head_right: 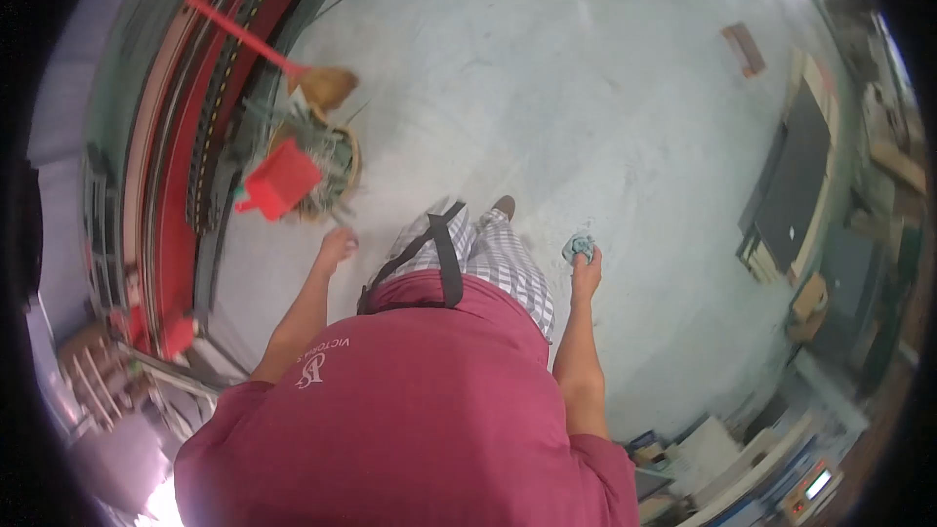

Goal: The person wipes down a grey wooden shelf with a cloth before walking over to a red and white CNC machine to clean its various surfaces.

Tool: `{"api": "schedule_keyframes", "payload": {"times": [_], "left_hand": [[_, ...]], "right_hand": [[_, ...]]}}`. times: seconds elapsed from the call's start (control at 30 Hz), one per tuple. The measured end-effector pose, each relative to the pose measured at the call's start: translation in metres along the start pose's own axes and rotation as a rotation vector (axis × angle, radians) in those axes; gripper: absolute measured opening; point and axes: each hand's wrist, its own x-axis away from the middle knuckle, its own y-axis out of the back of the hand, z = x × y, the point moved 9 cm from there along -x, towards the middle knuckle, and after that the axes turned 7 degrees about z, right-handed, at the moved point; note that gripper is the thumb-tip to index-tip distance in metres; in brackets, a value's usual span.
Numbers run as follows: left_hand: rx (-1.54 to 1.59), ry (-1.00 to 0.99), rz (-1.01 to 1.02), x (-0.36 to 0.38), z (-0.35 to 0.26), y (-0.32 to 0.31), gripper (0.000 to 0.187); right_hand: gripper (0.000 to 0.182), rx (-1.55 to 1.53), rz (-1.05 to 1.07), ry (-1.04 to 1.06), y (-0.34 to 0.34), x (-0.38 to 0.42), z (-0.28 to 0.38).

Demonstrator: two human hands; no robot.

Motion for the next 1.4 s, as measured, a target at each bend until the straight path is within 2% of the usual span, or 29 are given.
{"api": "schedule_keyframes", "payload": {"times": [0.07,0.1,0.2,0.37,0.4,0.47,0.53,0.6,0.63,0.67,0.73,0.8,0.83,0.87,0.97,1.07,1.17,1.37,1.4], "left_hand": [[0.089,0.067,-0.027,0.006,-0.008,-0.013,0.034],[0.114,0.096,-0.049,0.007,-0.005,-0.019,0.035],[0.175,0.095,-0.102,0.018,0.016,-0.040,0.037],[0.174,0.300,-0.080,0.023,0.050,-0.078,0.037],[0.181,0.310,-0.079,0.009,0.054,-0.077,0.037],[0.016,0.197,0.034,-0.021,0.039,-0.082,0.036],[0.171,0.228,-0.042,-0.052,0.022,-0.072,0.035],[0.165,0.163,0.061,-0.116,0.025,-0.063,0.034],[0.175,0.179,0.056,-0.108,-0.032,-0.060,0.034],[0.327,0.080,-0.111,-0.096,-0.113,-0.029,0.032],[0.314,0.018,-0.159,-0.121,-0.193,0.001,0.031],[0.267,-0.014,-0.146,-0.165,-0.236,0.030,0.032],[0.271,-0.075,-0.157,-0.182,-0.259,0.045,0.032],[0.274,-0.137,-0.169,-0.194,-0.282,0.059,0.033],[0.374,-0.189,-0.224,-0.204,-0.347,0.092,0.033],[0.346,-0.109,-0.246,-0.209,-0.379,0.103,0.035],[0.296,-0.075,-0.265,-0.241,-0.347,0.096,0.034],[0.344,0.092,-0.257,-0.245,-0.272,0.040,0.029],[0.383,0.041,-0.267,-0.257,-0.242,0.026,0.031]], "right_hand": [[0.055,0.183,0.014,0.067,0.005,-0.035,0.008],[0.057,0.123,0.074,-0.009,0.006,-0.042,0.020],[0.056,0.036,0.147,-0.040,0.013,-0.052,0.070],[0.057,0.121,0.222,0.002,-0.009,-0.110,0.142],[0.058,0.135,0.239,-0.003,-0.020,-0.127,0.157],[0.058,0.111,0.248,0.008,-0.040,-0.154,0.184],[0.058,0.096,0.268,0.026,-0.059,-0.178,0.216],[0.058,0.185,0.313,0.019,-0.083,-0.186,0.253],[0.057,0.174,0.353,0.063,-0.094,-0.187,0.278],[0.057,0.181,0.363,0.059,-0.106,-0.203,0.283],[0.057,0.287,0.358,0.284,-0.128,-0.247,0.302],[0.056,0.244,0.357,0.334,-0.150,-0.265,0.345],[0.056,0.189,0.372,0.280,-0.157,-0.266,0.375],[0.056,0.134,0.385,0.227,-0.163,-0.265,0.405],[0.056,0.127,0.384,0.247,-0.181,-0.277,0.460],[0.056,0.150,0.389,0.266,-0.192,-0.298,0.489],[0.054,0.228,0.411,0.235,-0.192,-0.317,0.494],[0.050,0.356,0.386,0.195,-0.186,-0.397,0.500],[0.049,0.405,0.361,0.202,-0.190,-0.415,0.506]]}}
